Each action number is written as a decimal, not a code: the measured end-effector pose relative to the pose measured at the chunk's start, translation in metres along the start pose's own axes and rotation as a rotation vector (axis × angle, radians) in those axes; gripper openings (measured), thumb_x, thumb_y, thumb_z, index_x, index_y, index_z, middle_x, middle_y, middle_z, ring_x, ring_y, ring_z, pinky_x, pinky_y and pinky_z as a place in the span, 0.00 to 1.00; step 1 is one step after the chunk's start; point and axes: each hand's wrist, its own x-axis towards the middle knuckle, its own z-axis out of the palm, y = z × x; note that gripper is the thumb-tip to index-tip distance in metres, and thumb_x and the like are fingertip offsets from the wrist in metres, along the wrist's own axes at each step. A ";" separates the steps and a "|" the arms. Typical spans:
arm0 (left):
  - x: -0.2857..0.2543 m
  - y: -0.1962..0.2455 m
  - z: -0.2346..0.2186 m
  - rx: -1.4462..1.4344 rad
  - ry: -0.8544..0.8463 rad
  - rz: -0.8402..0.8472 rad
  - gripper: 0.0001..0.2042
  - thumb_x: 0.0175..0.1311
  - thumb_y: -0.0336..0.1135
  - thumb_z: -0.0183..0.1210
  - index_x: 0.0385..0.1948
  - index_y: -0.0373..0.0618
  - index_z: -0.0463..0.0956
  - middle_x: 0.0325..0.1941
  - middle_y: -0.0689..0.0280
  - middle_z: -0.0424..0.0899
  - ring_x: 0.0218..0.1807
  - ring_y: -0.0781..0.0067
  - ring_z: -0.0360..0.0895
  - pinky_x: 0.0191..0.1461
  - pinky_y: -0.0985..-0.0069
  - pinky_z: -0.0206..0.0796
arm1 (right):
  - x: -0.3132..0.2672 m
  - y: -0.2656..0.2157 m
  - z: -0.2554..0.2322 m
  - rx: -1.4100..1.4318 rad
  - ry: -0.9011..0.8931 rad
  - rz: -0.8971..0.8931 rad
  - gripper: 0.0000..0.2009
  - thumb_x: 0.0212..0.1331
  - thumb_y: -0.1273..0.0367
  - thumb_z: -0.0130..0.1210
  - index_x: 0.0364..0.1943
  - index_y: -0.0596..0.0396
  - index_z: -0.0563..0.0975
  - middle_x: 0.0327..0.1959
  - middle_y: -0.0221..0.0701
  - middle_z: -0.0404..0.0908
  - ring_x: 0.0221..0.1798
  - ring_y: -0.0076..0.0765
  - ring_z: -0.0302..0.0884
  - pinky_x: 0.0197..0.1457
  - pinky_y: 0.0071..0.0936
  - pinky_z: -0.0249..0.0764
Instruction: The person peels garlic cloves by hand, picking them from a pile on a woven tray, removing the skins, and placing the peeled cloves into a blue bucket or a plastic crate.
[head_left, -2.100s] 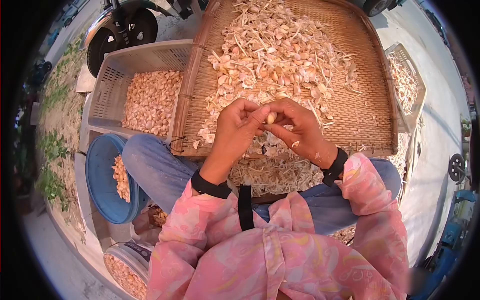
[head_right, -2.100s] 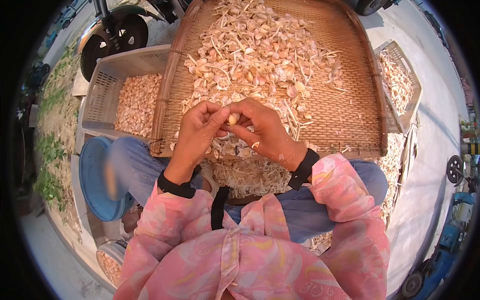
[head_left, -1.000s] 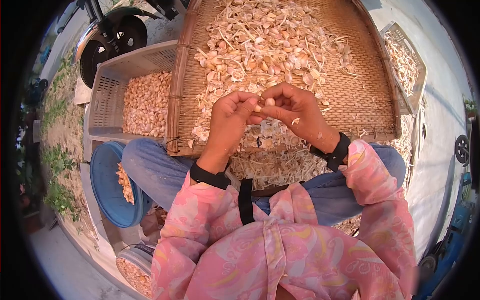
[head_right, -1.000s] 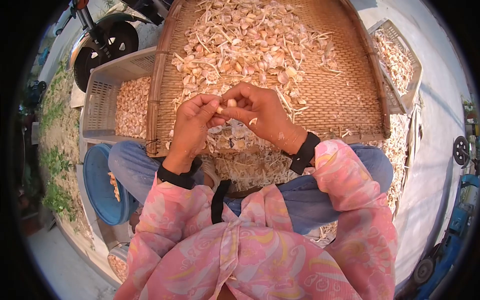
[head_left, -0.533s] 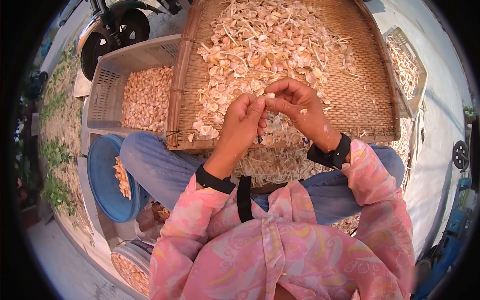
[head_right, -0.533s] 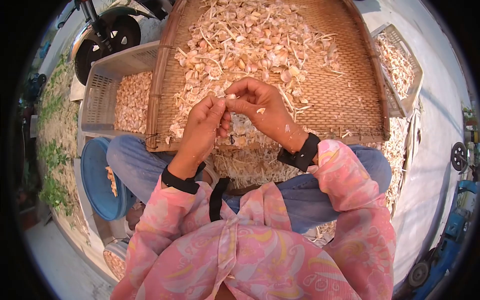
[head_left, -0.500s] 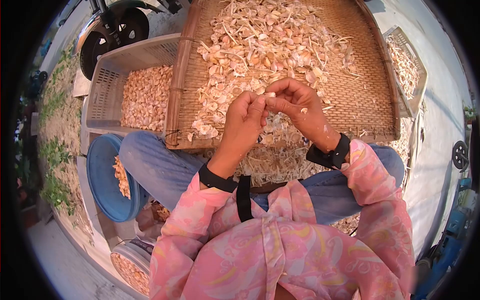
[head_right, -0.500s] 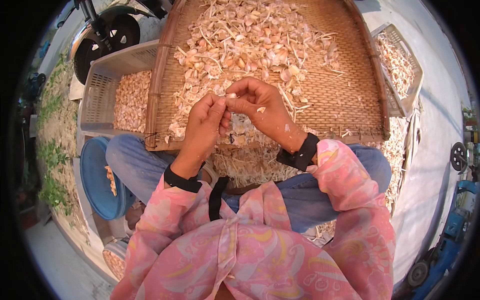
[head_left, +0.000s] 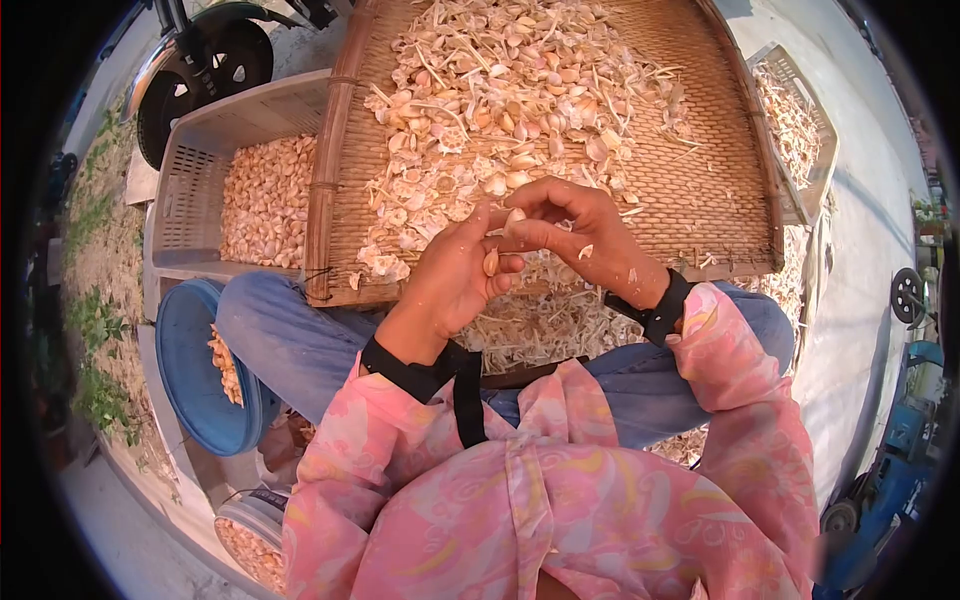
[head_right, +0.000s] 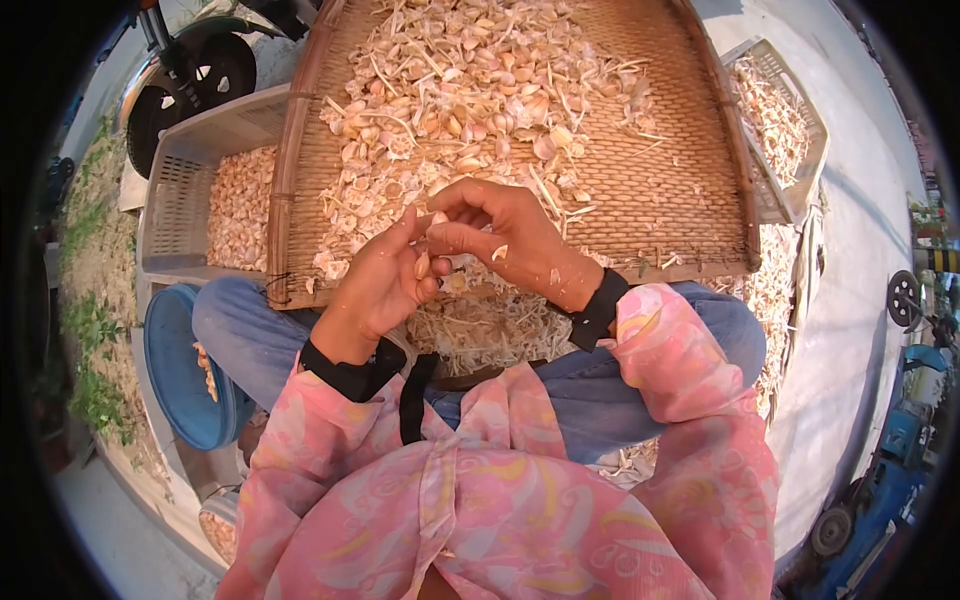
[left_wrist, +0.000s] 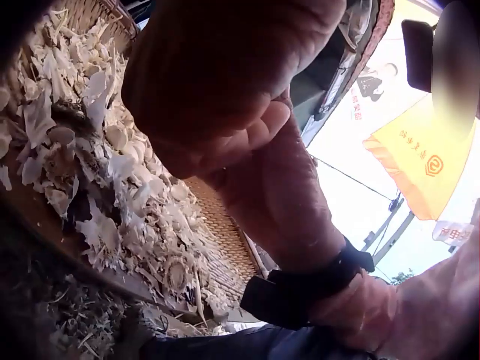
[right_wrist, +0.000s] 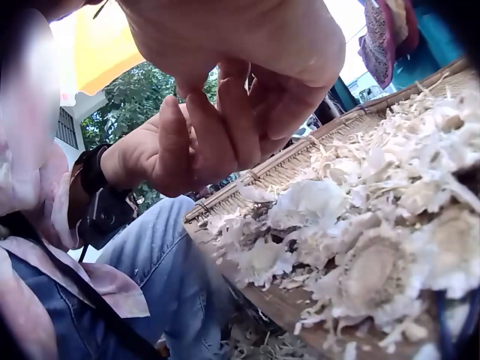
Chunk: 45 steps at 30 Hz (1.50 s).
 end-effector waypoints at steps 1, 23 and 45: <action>0.000 -0.004 0.002 -0.036 -0.039 -0.065 0.17 0.68 0.43 0.46 0.49 0.40 0.65 0.29 0.66 0.75 0.26 0.81 0.70 0.19 0.89 0.58 | -0.002 0.001 0.003 -0.221 -0.107 -0.155 0.06 0.56 0.71 0.56 0.36 0.58 0.76 0.30 0.31 0.76 0.30 0.29 0.74 0.33 0.21 0.71; -0.038 0.069 -0.017 1.296 0.313 0.819 0.08 0.59 0.29 0.54 0.38 0.36 0.75 0.29 0.60 0.80 0.30 0.74 0.75 0.36 0.78 0.66 | 0.018 0.044 -0.050 -0.160 0.163 0.490 0.08 0.57 0.68 0.53 0.38 0.56 0.72 0.30 0.27 0.75 0.33 0.25 0.75 0.38 0.22 0.71; 0.034 0.048 -0.006 -0.032 -0.331 0.233 0.14 0.65 0.29 0.49 0.49 0.31 0.66 0.40 0.61 0.76 0.40 0.72 0.77 0.44 0.81 0.75 | 0.028 0.007 -0.028 0.300 0.384 0.305 0.11 0.58 0.68 0.55 0.42 0.58 0.72 0.31 0.25 0.76 0.32 0.20 0.75 0.34 0.17 0.69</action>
